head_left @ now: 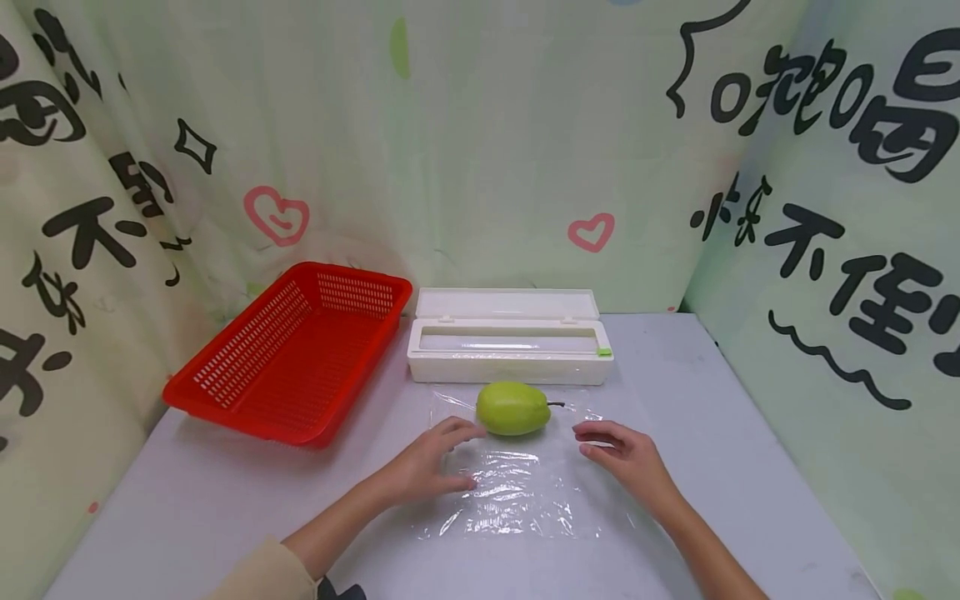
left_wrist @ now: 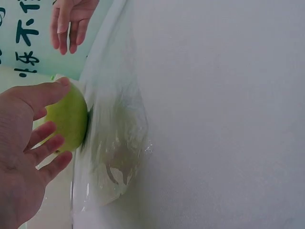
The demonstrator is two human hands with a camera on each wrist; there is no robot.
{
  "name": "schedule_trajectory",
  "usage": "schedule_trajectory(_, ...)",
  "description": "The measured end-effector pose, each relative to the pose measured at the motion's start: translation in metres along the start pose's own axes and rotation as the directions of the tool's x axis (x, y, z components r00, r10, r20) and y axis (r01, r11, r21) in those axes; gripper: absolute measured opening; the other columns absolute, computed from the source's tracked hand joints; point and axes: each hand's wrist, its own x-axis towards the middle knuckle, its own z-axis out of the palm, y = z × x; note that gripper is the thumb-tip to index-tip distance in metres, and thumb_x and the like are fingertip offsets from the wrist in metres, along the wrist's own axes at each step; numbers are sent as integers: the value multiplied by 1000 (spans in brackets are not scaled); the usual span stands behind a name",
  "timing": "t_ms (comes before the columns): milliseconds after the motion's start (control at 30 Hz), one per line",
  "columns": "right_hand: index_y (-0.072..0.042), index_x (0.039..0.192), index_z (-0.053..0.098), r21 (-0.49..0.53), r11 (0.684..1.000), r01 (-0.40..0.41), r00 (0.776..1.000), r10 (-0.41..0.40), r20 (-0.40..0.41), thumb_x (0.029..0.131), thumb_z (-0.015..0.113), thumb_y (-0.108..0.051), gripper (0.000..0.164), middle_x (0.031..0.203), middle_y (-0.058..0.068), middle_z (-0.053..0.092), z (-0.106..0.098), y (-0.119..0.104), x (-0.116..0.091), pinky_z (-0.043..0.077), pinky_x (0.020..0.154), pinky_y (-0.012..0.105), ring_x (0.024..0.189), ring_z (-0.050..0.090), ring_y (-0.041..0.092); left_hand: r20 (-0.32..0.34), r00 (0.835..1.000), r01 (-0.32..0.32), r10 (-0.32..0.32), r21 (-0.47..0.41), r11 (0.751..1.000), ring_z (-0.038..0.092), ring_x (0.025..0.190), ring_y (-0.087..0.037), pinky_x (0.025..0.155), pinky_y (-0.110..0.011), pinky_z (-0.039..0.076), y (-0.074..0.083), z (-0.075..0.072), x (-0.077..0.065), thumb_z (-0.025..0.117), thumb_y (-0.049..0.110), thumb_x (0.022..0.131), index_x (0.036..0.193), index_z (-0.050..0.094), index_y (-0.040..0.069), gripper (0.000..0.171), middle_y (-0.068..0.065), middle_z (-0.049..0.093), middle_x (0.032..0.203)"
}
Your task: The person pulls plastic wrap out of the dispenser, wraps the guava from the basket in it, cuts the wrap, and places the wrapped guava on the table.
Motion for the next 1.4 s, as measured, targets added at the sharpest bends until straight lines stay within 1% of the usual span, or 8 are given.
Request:
schedule_trajectory(233,1,113,66,69,996,54,997,-57,51,85,72,-8,30,112,26,66,11,12,-11,55,82,17,98,68,5,48,999,-12,16,-82,997,57,113,-21,89,-32,55,0,4,-6,80,26,79,136,53,17,64,-1,55,131)
schedule_trajectory(400,2,113,66,86,994,62,993,-70,100,84,73,-9,31,110,23,68,17,17,-18,56,81,19,95,70,13,74,996,-39,49,-126,991,59,105,-21,81,-23,53,0,5,-8,82,24,77,132,57,15,61,-4,60,123)
schedule_trajectory(500,0,111,67,51,995,90,987,-96,127,83,75,-11,31,107,19,70,20,17,-22,56,81,20,93,70,14,82,994,-56,67,-130,990,59,98,-19,76,-19,51,-2,7,-10,83,25,75,127,61,14,58,-3,63,115)
schedule_trajectory(667,-13,103,71,-80,992,102,982,-88,166,79,79,-20,27,98,3,72,24,18,-28,51,73,20,85,61,10,117,991,-53,71,-154,987,58,89,-14,71,-18,49,-4,9,-13,85,26,73,120,65,16,52,-1,64,105)
schedule_trajectory(867,-16,100,71,-118,980,163,958,-129,255,76,82,-26,28,91,2,68,28,18,-32,47,70,20,81,56,12,158,984,-52,78,-163,985,56,84,-9,72,-15,47,-8,12,-17,87,24,70,119,65,16,54,1,63,99)
schedule_trajectory(1000,-16,102,70,-121,971,206,941,-162,298,73,83,-28,34,91,1,68,27,18,-33,48,74,20,83,58,12,192,978,-65,85,-109,992,54,85,-5,76,-14,45,-11,15,-19,88,27,68,122,64,18,60,4,60,98)
schedule_trajectory(1167,-20,104,68,-182,948,262,921,-189,340,71,85,-33,40,95,-5,67,26,21,-33,47,80,19,88,58,8,240,969,-55,62,-34,998,50,89,0,79,-13,44,-14,17,-21,89,30,66,123,62,24,63,10,56,102)
schedule_trajectory(1400,-22,100,68,-236,916,326,913,-240,329,77,81,-24,26,94,-9,66,27,24,-32,48,79,19,87,57,6,248,968,-15,28,-54,998,51,91,-1,81,-15,46,-14,16,-21,82,20,75,115,63,25,44,11,55,102)
